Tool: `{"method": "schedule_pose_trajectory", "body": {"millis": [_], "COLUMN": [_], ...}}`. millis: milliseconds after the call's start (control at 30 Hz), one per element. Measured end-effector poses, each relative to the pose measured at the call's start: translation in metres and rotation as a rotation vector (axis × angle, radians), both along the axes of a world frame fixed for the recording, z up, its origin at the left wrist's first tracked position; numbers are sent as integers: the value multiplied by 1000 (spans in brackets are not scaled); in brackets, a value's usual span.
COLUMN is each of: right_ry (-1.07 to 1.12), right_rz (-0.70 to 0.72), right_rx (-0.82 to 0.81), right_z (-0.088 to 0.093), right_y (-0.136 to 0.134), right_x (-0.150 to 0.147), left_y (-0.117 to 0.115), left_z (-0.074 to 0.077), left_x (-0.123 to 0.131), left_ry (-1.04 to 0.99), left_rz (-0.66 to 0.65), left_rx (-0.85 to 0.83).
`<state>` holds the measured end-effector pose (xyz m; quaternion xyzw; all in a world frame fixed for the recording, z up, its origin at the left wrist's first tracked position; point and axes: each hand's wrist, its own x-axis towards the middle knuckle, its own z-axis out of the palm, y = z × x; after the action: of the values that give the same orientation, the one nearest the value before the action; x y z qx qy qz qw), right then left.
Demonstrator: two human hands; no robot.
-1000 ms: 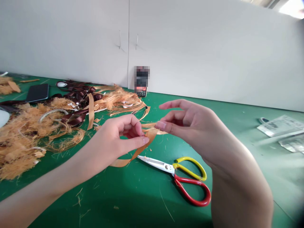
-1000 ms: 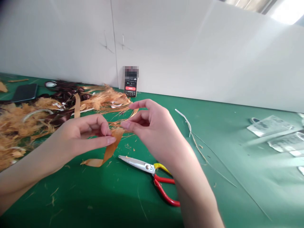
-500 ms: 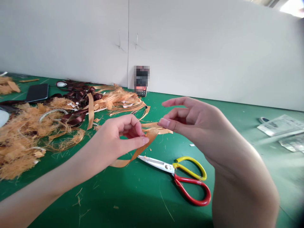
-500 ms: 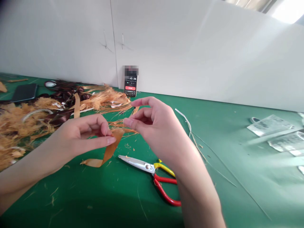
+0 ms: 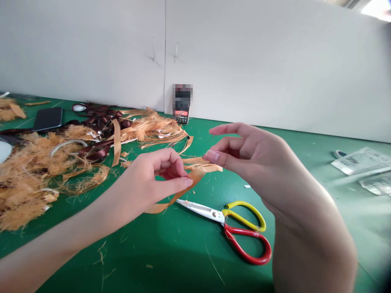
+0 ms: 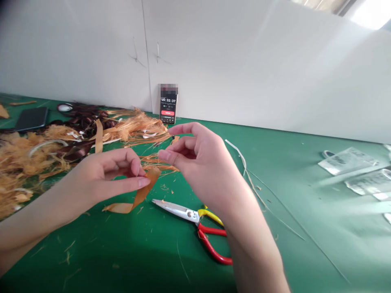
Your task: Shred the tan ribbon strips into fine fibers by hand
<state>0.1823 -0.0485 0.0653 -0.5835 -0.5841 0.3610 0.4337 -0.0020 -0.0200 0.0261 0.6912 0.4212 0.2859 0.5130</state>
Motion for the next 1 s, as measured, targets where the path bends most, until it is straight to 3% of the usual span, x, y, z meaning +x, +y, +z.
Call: {"method": "schedule_pose_trajectory", "body": {"millis": [1000], "right_ry": [-15], "right_rz": [-66], "right_rx": [102], "right_z": [-3], "right_y": [2], "right_x": [-6], "left_y": [-6], "left_z": [10], "left_x": [4], "left_ry": [92], "left_rz": [-27], "left_rx": [-17]}}
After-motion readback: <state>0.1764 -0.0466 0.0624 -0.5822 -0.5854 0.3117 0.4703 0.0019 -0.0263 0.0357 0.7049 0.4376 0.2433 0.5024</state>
